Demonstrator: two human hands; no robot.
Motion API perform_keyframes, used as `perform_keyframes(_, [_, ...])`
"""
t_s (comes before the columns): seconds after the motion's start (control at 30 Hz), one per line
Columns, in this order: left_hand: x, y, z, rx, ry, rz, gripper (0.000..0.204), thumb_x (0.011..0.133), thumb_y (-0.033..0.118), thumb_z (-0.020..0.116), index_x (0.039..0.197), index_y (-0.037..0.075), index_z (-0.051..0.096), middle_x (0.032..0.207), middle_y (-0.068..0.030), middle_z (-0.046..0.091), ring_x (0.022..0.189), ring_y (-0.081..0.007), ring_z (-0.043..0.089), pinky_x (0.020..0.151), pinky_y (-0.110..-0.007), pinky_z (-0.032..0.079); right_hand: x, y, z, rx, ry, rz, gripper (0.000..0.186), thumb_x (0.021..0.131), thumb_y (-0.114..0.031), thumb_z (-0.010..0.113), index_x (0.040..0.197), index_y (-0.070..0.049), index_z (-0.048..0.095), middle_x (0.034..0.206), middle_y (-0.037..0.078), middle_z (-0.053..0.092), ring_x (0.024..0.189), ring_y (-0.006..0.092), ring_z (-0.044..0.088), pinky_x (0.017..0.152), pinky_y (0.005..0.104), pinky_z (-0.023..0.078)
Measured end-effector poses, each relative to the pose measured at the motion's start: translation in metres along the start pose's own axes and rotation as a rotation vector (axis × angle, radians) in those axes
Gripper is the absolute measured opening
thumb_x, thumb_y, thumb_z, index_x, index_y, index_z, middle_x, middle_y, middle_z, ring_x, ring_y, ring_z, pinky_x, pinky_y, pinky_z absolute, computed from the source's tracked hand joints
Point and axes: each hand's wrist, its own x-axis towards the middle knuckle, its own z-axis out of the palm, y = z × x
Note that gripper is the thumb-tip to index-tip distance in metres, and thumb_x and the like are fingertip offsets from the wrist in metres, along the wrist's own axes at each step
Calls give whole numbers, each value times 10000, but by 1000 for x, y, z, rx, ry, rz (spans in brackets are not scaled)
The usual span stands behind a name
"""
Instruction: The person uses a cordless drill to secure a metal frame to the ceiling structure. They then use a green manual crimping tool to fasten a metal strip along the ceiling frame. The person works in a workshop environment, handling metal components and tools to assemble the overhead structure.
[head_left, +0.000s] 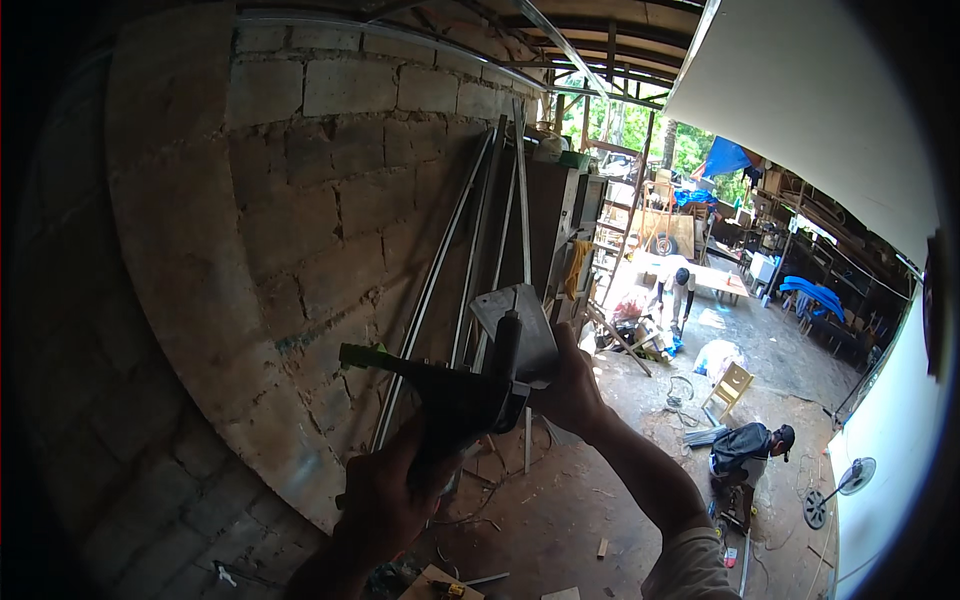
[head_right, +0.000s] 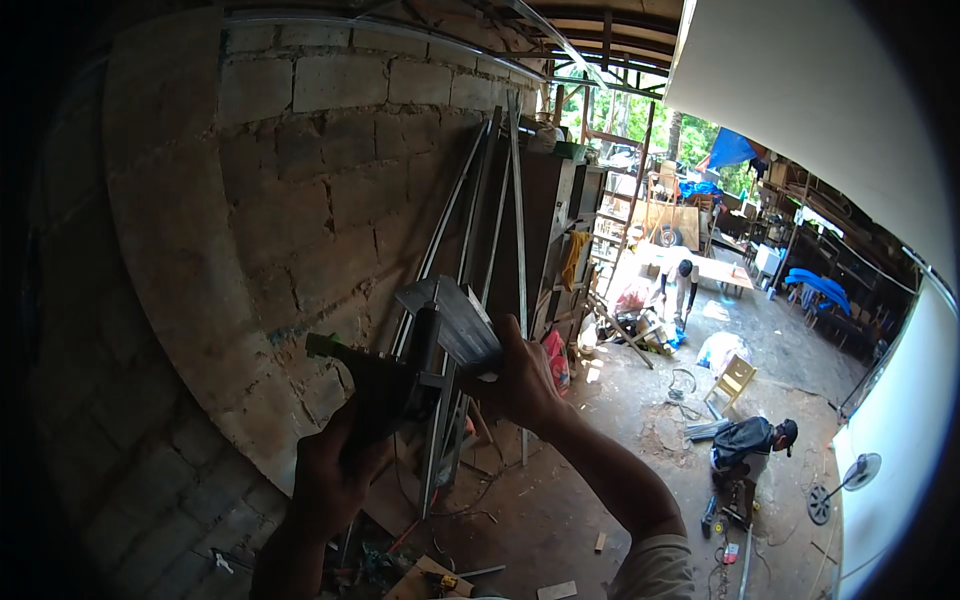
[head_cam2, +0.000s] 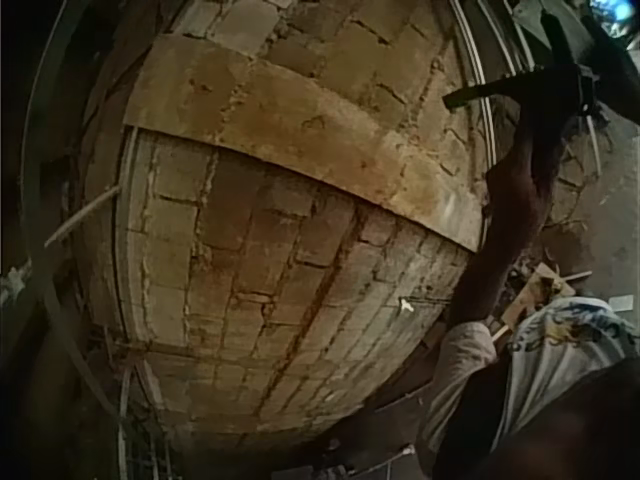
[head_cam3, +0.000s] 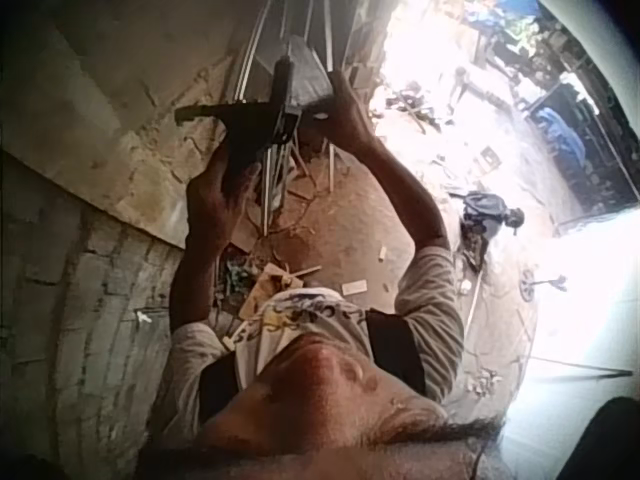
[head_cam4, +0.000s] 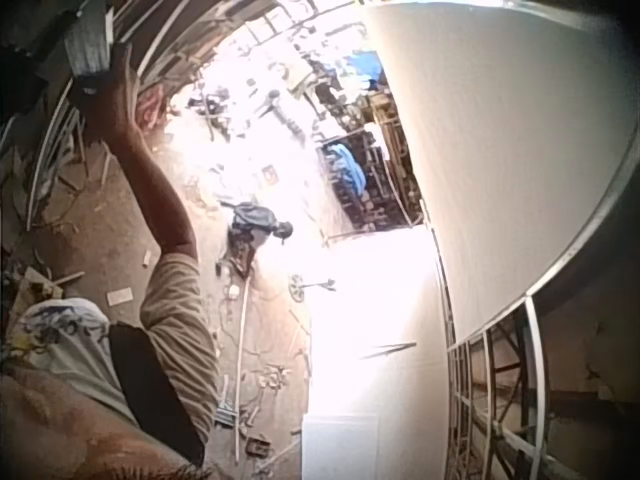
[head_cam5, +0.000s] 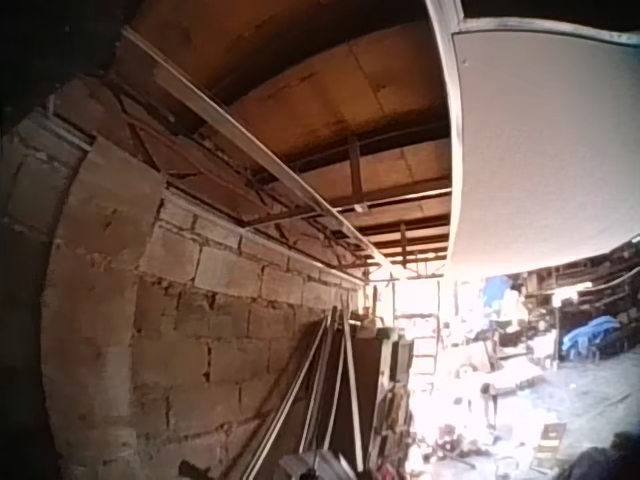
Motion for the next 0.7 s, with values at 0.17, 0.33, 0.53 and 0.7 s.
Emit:
perform_keyframes(0.17, [0, -3, 5, -25, -11, -26, 537, 922, 152, 662, 1398, 9, 458, 708, -74, 664, 596, -156, 684, 540, -294, 528, -3, 8, -2, -15, 8, -15, 575, 696, -152, 811, 1113, -56, 427, 814, 158, 685, 769, 344, 704, 644, 402, 527])
perform_keyframes(0.33, [3, -6, 11, -45, -22, -44, 546, 927, 150, 656, 1411, 13, 444, 779, -102, 690, 650, -174, 701, 573, -308, 541, -3, 13, -4, -1, 15, 13, 570, 696, -139, 804, 1123, -53, 436, 811, 151, 672, 771, 344, 703, 639, 407, 525])
perform_keyframes(0.53, [2, -16, 18, -13, -21, -5, 563, 920, 155, 667, 1416, 16, 440, 786, -114, 700, 683, -203, 719, 594, -318, 551, -8, 21, -4, -8, -2, 1, 565, 691, -127, 805, 1112, -41, 437, 789, 166, 659, 755, 359, 695, 632, 412, 519])
perform_keyframes(0.7, [1, -20, 20, -43, -30, -26, 561, 922, 160, 668, 1415, 19, 442, 767, -111, 697, 676, -209, 718, 595, -320, 553, -10, 24, -3, -41, 5, -11, 553, 694, -125, 802, 1095, -40, 430, 775, 171, 651, 735, 363, 688, 627, 418, 514])
